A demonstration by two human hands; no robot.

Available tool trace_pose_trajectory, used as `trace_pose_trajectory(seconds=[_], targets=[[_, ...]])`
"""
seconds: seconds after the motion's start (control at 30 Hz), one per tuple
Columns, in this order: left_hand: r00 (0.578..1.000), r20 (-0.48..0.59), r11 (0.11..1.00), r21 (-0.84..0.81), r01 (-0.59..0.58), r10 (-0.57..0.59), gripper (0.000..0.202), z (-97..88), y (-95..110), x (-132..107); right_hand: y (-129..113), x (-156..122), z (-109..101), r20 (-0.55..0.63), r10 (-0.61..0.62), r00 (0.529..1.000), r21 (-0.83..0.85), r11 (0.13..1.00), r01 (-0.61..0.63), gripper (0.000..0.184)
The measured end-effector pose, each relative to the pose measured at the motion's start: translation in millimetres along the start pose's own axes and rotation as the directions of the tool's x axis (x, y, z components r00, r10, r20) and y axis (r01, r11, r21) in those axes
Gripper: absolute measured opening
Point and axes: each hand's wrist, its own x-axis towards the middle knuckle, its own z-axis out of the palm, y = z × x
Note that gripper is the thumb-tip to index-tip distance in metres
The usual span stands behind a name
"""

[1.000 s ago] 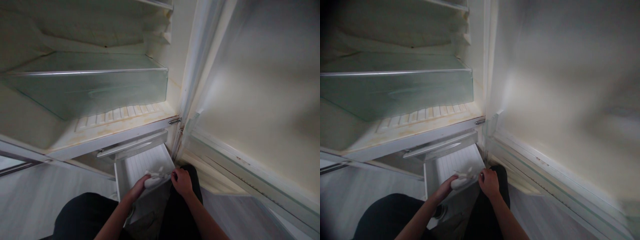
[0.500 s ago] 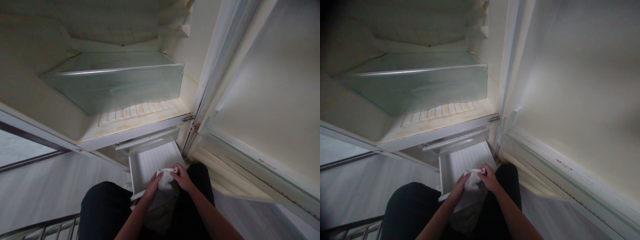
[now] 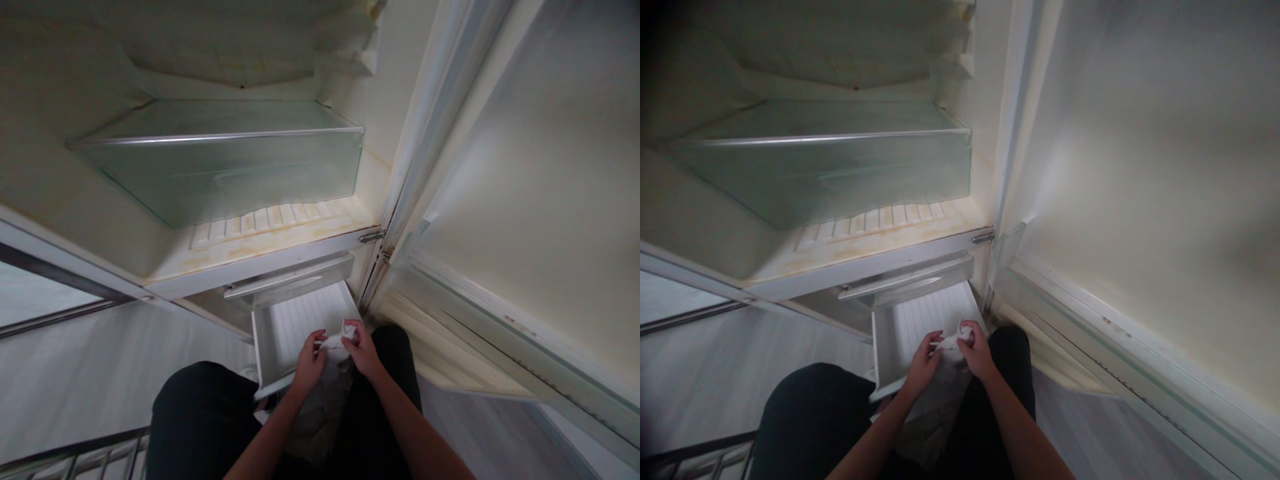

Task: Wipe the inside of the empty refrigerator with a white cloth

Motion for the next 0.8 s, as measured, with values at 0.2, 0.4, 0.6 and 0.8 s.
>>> trace_pose_trajectory(seconds=[0.2,0.4,0.6,0.8], targets=[[0.994,0.109,1.000,0.019,0.007,-0.009,0.023,-14.3,9,-2,-4,0,-1,0.003,-0.015,1.000,-0.004,1.000,0.015,0.038],[0.997,-0.066,0.999,-0.017,-0.029,0.028,0.033,-8.1,20,-5,-20,-8,-4,-0.227,-0.336,0.914,-0.313,0.914,0.258,0.024],[0.993,0.044,0.991,0.073,-0.109,0.106,0.029,-10.6,45,-1,-15,-16,7,0.313,-0.246,0.917,-0.312,0.886,0.344,0.013],[0.955,0.244,0.985,-0.003,-0.175,0.171,0.030,-5.2,68,-12,7,-5,15,0.262,-0.031,0.965,-0.178,0.981,0.080,0.012]])
